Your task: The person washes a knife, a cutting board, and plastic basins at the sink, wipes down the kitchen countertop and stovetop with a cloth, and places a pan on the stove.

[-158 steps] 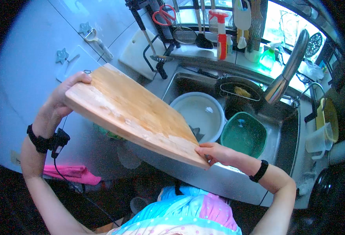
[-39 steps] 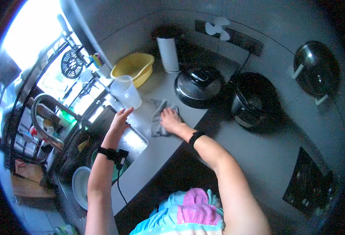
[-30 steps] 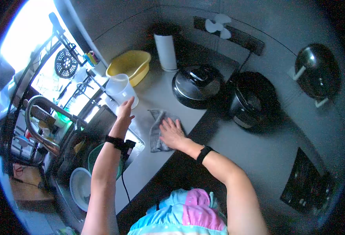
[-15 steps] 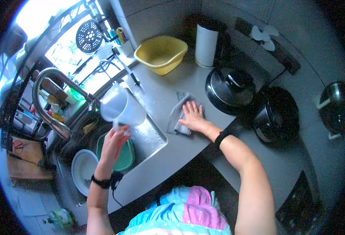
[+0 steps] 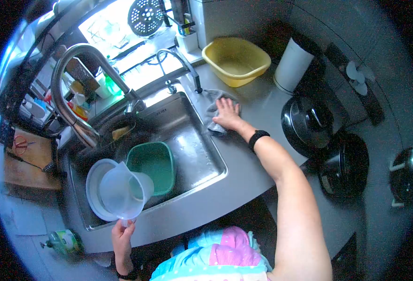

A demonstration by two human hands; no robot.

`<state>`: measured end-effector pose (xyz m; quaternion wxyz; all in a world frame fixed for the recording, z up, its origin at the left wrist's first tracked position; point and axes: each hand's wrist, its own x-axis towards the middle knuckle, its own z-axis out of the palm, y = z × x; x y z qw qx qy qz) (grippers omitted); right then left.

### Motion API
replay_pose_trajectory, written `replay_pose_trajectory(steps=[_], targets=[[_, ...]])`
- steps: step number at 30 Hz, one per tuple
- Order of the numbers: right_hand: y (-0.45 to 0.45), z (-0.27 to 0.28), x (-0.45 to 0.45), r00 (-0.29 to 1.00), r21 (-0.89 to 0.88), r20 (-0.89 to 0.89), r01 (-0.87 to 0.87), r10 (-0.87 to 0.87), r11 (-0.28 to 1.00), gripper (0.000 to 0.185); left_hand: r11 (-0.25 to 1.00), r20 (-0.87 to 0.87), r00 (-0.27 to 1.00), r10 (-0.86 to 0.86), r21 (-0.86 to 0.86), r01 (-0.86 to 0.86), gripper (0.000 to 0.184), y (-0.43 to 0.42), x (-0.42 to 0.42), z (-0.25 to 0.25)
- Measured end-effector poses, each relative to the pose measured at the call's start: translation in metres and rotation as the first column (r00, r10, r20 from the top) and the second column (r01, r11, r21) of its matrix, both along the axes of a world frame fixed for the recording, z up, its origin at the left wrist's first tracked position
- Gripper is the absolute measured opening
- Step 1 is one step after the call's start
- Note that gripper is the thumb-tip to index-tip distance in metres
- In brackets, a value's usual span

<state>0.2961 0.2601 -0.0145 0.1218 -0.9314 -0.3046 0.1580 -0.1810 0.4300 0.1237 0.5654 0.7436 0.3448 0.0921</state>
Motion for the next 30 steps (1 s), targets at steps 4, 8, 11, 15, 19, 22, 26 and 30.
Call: replay_pose_trajectory(steps=[4,8,11,15,19,22,26,30], targets=[[0.044,-0.002,0.007,0.999,0.041,-0.003,-0.039,0.040,0.998,0.078,0.999,-0.008,0.999,0.034,-0.039,-0.034,0.028,0.000,-0.004,0.008],[0.077,0.003,0.005,0.991,0.116,0.012,-0.136,0.135,0.984,0.056,1.000,-0.052,0.999,-0.013,0.016,0.014,0.039,0.003,-0.002,0.016],[0.088,0.018,-0.030,0.884,0.322,-0.140,-0.385,0.446,0.865,0.032,0.991,0.040,0.998,0.042,-0.126,-0.037,0.037,-0.001,0.001,0.013],[0.063,0.062,-0.109,0.895,0.700,-0.104,-0.243,0.433,0.672,0.031,0.994,0.045,0.999,0.006,-0.109,-0.001,0.035,0.004,0.006,0.015],[-0.020,0.105,-0.081,0.979,0.818,-0.181,0.099,0.089,0.567,0.039,0.994,0.071,0.997,-0.012,-0.108,0.020,0.034,0.015,-0.001,0.013],[-0.083,0.081,-0.022,0.949,0.612,0.252,-0.005,-0.189,0.791,0.037,0.995,0.073,0.997,-0.029,-0.098,0.036,0.033,0.020,-0.009,0.014],[-0.121,0.003,-0.007,0.818,-0.012,0.539,0.245,-0.200,0.969,0.028,0.997,0.100,0.995,-0.025,-0.075,0.032,0.033,0.022,-0.022,0.010],[-0.029,0.013,-0.071,0.974,0.335,-0.054,0.225,-0.220,0.915,0.019,0.993,0.076,0.997,0.005,-0.121,0.004,0.032,0.020,-0.031,0.013]])
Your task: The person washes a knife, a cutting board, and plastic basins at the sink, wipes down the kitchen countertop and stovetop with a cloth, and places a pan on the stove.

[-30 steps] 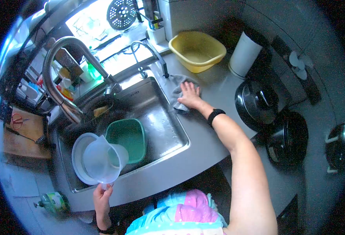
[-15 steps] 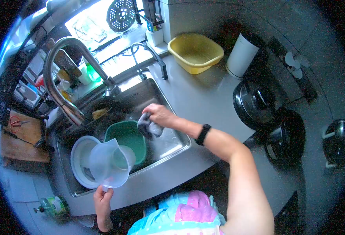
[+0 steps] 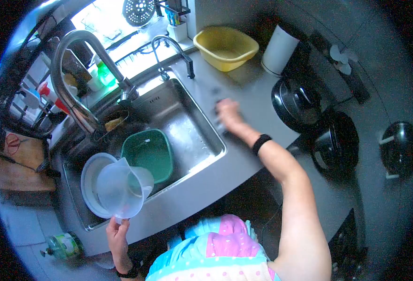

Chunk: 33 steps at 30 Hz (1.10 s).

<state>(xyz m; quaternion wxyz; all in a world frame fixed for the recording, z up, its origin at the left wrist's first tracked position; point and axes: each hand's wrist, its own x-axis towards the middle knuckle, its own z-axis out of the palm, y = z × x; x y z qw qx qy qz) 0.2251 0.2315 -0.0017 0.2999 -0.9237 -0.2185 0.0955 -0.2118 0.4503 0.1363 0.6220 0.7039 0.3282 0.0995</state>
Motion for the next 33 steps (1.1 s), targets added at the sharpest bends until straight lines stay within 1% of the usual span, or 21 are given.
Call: replay_pose_trajectory(steps=[1,2,4,5,6,8,9,10,11,12,13,14,16,17,19,20,23,26,29,30,33], targets=[[0.015,-0.025,-0.022,0.856,0.021,0.347,-0.416,0.384,0.909,0.017,1.000,-0.002,1.000,-0.006,0.002,0.006,0.033,0.001,-0.001,-0.003],[0.038,-0.005,-0.063,0.804,0.218,0.029,-0.585,0.594,0.781,0.022,1.000,-0.004,1.000,-0.008,0.003,0.008,0.033,0.002,-0.002,-0.004],[0.061,0.018,-0.119,0.719,0.208,0.211,-0.694,0.662,0.689,0.025,0.999,0.053,0.999,0.005,-0.040,-0.003,0.032,0.003,-0.002,-0.003],[0.056,0.041,-0.126,0.809,0.298,0.134,-0.584,0.572,0.755,0.028,0.998,0.078,0.997,0.016,-0.067,-0.011,0.032,0.003,-0.002,-0.003],[0.049,0.057,-0.132,0.876,0.376,0.045,-0.459,0.479,0.805,0.031,0.999,0.080,0.997,0.008,-0.037,-0.005,0.032,0.006,-0.003,-0.002],[0.013,0.079,-0.124,0.960,0.482,-0.102,-0.181,0.260,0.858,0.031,1.000,0.061,0.998,0.003,0.026,-0.005,0.031,0.013,-0.013,0.003],[-0.013,0.086,-0.114,0.976,0.489,-0.180,-0.017,0.120,0.872,0.031,0.998,0.072,0.995,0.066,0.000,-0.066,0.023,0.013,-0.018,0.003],[-0.041,0.086,-0.104,0.968,0.454,-0.249,0.142,-0.028,0.880,0.031,0.996,0.068,0.994,0.085,-0.004,-0.085,0.023,0.016,-0.027,0.001],[-0.070,0.080,-0.095,0.982,0.361,-0.166,0.142,-0.086,0.922,0.031,0.995,0.058,0.993,0.099,-0.009,-0.098,0.023,0.020,-0.037,-0.001],[-0.102,0.062,-0.082,0.980,0.189,0.183,0.042,-0.077,0.981,0.028,0.994,0.061,0.992,0.112,-0.012,-0.111,0.022,0.022,-0.041,-0.004],[-0.131,0.045,-0.076,0.826,-0.173,0.521,-0.145,0.215,0.974,0.022,0.994,0.144,0.983,0.114,-0.012,-0.113,0.024,0.021,-0.043,-0.006],[-0.151,0.021,-0.076,0.870,-0.263,0.444,-0.103,0.215,0.959,0.018,0.992,0.133,0.983,0.123,-0.026,-0.120,0.024,0.022,-0.048,-0.007],[-0.165,-0.033,-0.091,0.778,-0.301,0.616,0.089,0.123,0.949,0.021,0.990,0.119,0.983,0.139,-0.042,-0.135,0.024,0.028,-0.059,-0.010],[-0.145,-0.005,-0.112,0.868,-0.538,0.429,0.022,0.251,0.842,0.031,0.987,0.108,0.982,0.157,-0.042,-0.153,0.025,0.028,-0.064,-0.012],[-0.122,-0.019,-0.140,0.862,-0.375,0.443,-0.072,0.247,0.924,0.042,0.984,0.088,0.980,0.179,-0.036,-0.176,0.027,0.030,-0.070,-0.013],[-0.111,-0.021,-0.157,0.845,-0.354,0.440,-0.149,0.304,0.924,0.044,0.985,0.101,0.980,0.172,-0.036,-0.170,0.027,0.031,-0.072,-0.013],[-0.060,0.007,-0.215,0.744,-0.411,0.439,-0.333,0.504,0.849,0.050,0.988,0.133,0.980,0.150,-0.055,-0.144,0.029,0.028,-0.076,-0.018],[-0.013,0.012,-0.265,0.700,-0.283,0.325,-0.570,0.637,0.771,0.051,0.989,0.141,0.980,0.140,-0.060,-0.132,0.030,0.027,-0.076,-0.016],[0.034,-0.002,-0.301,0.633,-0.114,0.239,-0.735,0.737,0.668,0.053,0.988,0.152,0.976,0.153,-0.046,-0.148,0.030,0.023,-0.073,-0.011],[0.051,-0.006,-0.312,0.598,-0.073,0.241,-0.774,0.764,0.629,0.054,0.988,0.154,0.976,0.153,-0.049,-0.147,0.030,0.023,-0.074,-0.011],[0.102,-0.010,-0.335,0.448,-0.069,0.392,-0.857,0.804,0.511,0.039,0.985,0.161,0.972,0.170,-0.053,-0.164,0.030,0.020,-0.073,-0.008]])
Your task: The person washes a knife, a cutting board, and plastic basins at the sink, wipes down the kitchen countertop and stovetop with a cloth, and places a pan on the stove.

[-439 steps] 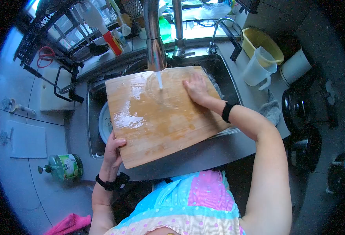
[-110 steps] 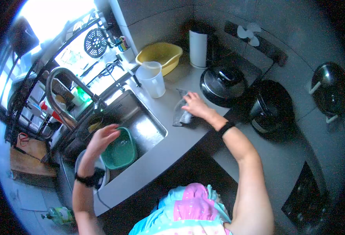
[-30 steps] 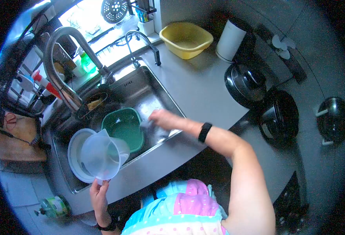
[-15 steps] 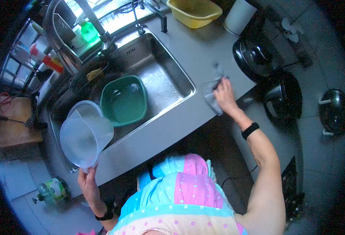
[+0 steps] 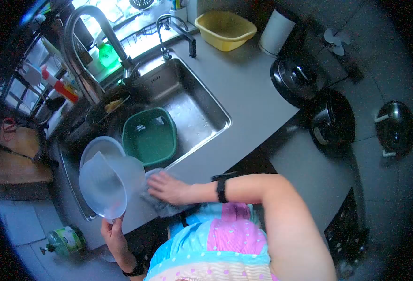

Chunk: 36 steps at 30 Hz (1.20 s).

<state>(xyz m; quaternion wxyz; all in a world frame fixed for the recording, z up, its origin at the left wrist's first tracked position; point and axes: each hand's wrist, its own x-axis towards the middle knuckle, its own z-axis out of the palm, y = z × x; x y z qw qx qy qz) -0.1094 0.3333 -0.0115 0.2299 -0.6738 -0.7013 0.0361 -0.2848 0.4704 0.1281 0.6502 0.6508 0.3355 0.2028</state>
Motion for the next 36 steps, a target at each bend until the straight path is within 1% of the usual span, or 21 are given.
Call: replay_pose_trajectory(steps=[1,3,4,6,8,9,10,11,12,13,15,16,17,19,22,25,26,29,32,35,36], targets=[[0.018,0.004,0.001,0.995,-0.039,-0.079,-0.070,0.067,0.997,0.036,1.000,0.003,1.000,0.008,0.001,-0.008,0.030,0.000,0.001,0.002],[0.049,0.013,0.002,0.950,-0.099,-0.247,-0.220,0.190,0.970,0.031,1.000,-0.055,0.998,0.012,0.005,-0.012,0.029,0.001,0.001,0.010],[0.060,0.015,0.008,0.922,-0.124,-0.378,-0.135,0.079,0.983,0.028,1.000,-0.083,0.996,0.016,0.008,-0.015,0.029,0.002,0.001,0.013],[0.080,0.020,0.029,0.781,-0.199,-0.607,0.026,-0.144,0.980,0.023,0.999,-0.043,0.998,0.040,0.018,-0.039,0.028,0.003,-0.002,0.014],[0.071,0.043,0.064,0.929,-0.034,-0.352,0.107,-0.112,0.994,0.021,0.999,-0.008,0.999,0.036,0.012,-0.036,0.029,0.007,-0.007,0.012],[0.060,0.055,0.083,0.972,0.053,-0.205,0.126,-0.113,0.991,0.020,0.999,0.037,0.998,0.043,-0.010,-0.043,0.029,0.007,-0.008,0.013],[0.049,0.058,0.102,0.963,0.117,-0.196,0.212,-0.187,0.970,0.020,0.998,0.083,0.995,0.051,-0.032,-0.049,0.030,0.006,-0.007,0.015],[0.035,0.063,0.124,0.947,0.112,-0.211,0.269,-0.242,0.956,0.022,0.997,0.128,0.990,0.061,-0.054,-0.054,0.031,0.006,-0.006,0.015],[0.021,0.068,0.147,0.928,0.107,-0.226,0.325,-0.295,0.940,0.024,0.998,0.103,0.993,0.053,-0.046,-0.048,0.034,0.011,-0.010,0.011],[0.003,0.074,0.172,0.904,0.027,-0.262,0.355,-0.336,0.934,0.028,0.998,0.045,0.998,0.044,-0.040,-0.042,0.030,0.011,-0.010,0.015],[-0.029,0.078,0.222,0.878,0.310,-0.134,0.478,-0.460,0.822,0.044,0.999,-0.071,0.997,0.024,-0.029,-0.026,0.023,0.009,-0.008,0.032],[-0.042,0.092,0.246,0.716,0.079,-0.308,0.676,-0.627,0.733,0.055,0.999,-0.055,0.998,0.032,-0.040,-0.034,0.023,0.006,-0.004,0.034],[-0.053,0.105,0.268,0.483,-0.184,-0.418,0.784,-0.769,0.593,0.067,0.998,-0.041,0.998,0.039,-0.050,-0.041,0.022,0.001,0.000,0.036],[-0.076,0.110,0.318,0.445,-0.161,-0.402,0.826,-0.800,0.540,0.088,0.997,-0.035,0.998,0.053,-0.048,-0.054,0.022,-0.007,0.016,0.039],[-0.092,0.099,0.382,0.390,-0.026,-0.363,0.903,-0.846,0.428,0.091,0.998,-0.066,0.996,0.067,-0.013,-0.068,0.021,-0.028,0.041,0.046],[-0.097,0.092,0.426,0.382,-0.025,-0.420,0.902,-0.823,0.431,0.091,0.997,-0.079,0.994,0.073,0.008,-0.072,0.022,-0.048,0.069,0.054],[-0.097,0.089,0.437,0.401,-0.004,-0.379,0.901,-0.834,0.435,0.092,0.996,-0.082,0.993,0.084,0.003,-0.084,0.022,-0.053,0.078,0.053],[-0.098,0.065,0.473,0.403,-0.004,-0.464,0.890,-0.789,0.457,0.079,0.991,-0.132,0.982,0.134,0.019,-0.133,0.022,-0.071,0.106,0.051],[-0.102,0.066,0.481,0.346,-0.153,-0.366,0.894,-0.864,0.422,0.055,0.991,-0.150,0.980,0.130,0.045,-0.124,0.021,-0.086,0.120,0.048],[-0.120,0.083,0.474,0.329,-0.025,-0.482,0.921,-0.812,0.389,0.033,0.988,-0.177,0.972,0.155,0.039,-0.151,0.020,-0.096,0.126,0.043],[-0.131,0.083,0.478,0.390,0.103,-0.495,0.914,-0.776,0.394,0.028,0.985,-0.190,0.966,0.174,0.032,-0.171,0.020,-0.098,0.127,0.040]])
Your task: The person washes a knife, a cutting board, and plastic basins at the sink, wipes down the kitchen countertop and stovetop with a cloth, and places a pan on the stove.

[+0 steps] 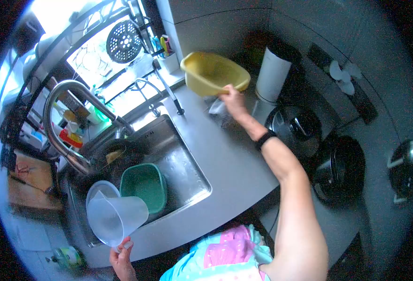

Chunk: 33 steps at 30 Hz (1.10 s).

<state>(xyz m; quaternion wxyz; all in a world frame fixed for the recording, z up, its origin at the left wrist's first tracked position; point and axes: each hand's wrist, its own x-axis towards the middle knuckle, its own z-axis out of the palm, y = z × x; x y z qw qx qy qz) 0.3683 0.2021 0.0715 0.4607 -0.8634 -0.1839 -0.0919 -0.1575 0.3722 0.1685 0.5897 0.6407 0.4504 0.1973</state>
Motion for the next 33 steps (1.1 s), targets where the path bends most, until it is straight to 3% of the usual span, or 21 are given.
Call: replay_pose_trajectory(steps=[1,3,4,7,9,11,14,16,20,23,26,28,29,30,31,33], targets=[[-0.013,0.008,0.003,0.997,0.147,0.033,-0.068,0.064,0.987,0.018,1.000,0.036,0.999,0.017,0.002,-0.017,0.024,-0.003,0.000,-0.009],[-0.042,0.025,0.004,0.970,0.329,0.066,-0.244,0.235,0.913,0.016,0.999,0.095,0.994,0.046,0.006,-0.047,0.035,-0.009,-0.004,-0.025],[-0.054,0.049,-0.011,0.983,0.231,0.104,-0.170,0.149,0.958,0.015,1.000,0.137,0.990,-0.011,0.026,0.008,0.033,-0.011,-0.005,-0.026],[-0.089,0.083,-0.040,0.972,0.295,0.177,-0.202,0.154,0.934,0.013,1.000,0.131,0.991,-0.016,0.029,0.012,0.030,-0.014,0.005,-0.025],[-0.110,0.094,-0.059,0.975,0.250,0.183,-0.174,0.130,0.953,0.015,1.000,0.103,0.995,-0.001,0.004,0.001,0.027,-0.013,0.009,-0.030],[-0.128,0.095,-0.084,0.989,0.164,0.047,-0.144,0.138,0.976,0.016,1.000,0.094,0.996,0.001,-0.010,0.000,0.024,-0.012,0.009,-0.033],[-0.150,0.079,-0.119,0.974,-0.030,-0.027,-0.226,0.225,0.974,0.020,1.000,0.085,0.996,-0.007,-0.012,0.008,0.021,-0.011,0.012,-0.035],[-0.158,0.065,-0.146,0.948,-0.126,-0.068,-0.317,0.310,0.940,0.022,1.000,0.017,1.000,-0.022,0.001,0.022,0.019,-0.007,0.014,-0.029],[-0.162,0.051,-0.179,0.881,-0.192,-0.198,-0.466,0.431,0.864,0.019,0.999,0.139,0.990,-0.039,-0.027,0.043,0.018,0.001,0.009,-0.040],[-0.168,0.040,-0.181,0.822,-0.342,-0.170,-0.567,0.544,0.750,0.015,0.996,0.163,0.983,-0.081,-0.024,0.086,0.018,0.009,0.007,-0.044],[-0.180,0.037,-0.176,0.764,-0.359,-0.291,-0.645,0.576,0.675,0.025,0.996,0.145,0.986,-0.085,-0.026,0.089,0.018,0.008,0.012,-0.039],[-0.179,0.050,-0.180,0.775,-0.346,-0.397,-0.622,0.491,0.702,0.041,0.995,0.103,0.991,-0.086,-0.033,0.090,0.017,0.009,0.014,-0.034],[-0.178,0.061,-0.183,0.775,-0.340,-0.447,-0.610,0.447,0.716,0.049,0.995,0.104,0.990,-0.093,-0.021,0.096,0.016,0.008,0.014,-0.032],[-0.175,0.076,-0.183,0.768,-0.455,-0.574,-0.587,0.283,0.670,0.073,0.995,0.103,0.989,-0.101,-0.009,0.103,0.015,0.007,0.015,-0.029],[-0.184,0.085,-0.184,0.734,-0.357,-0.603,-0.599,0.313,0.716,0.080,0.994,0.101,0.989,-0.112,0.005,0.112,0.014,0.008,0.014,-0.028],[-0.194,0.108,-0.179,0.640,-0.320,-0.731,-0.629,0.238,0.708,0.078,0.994,0.095,0.990,-0.101,0.046,0.097,0.012,0.007,0.015,-0.030]])
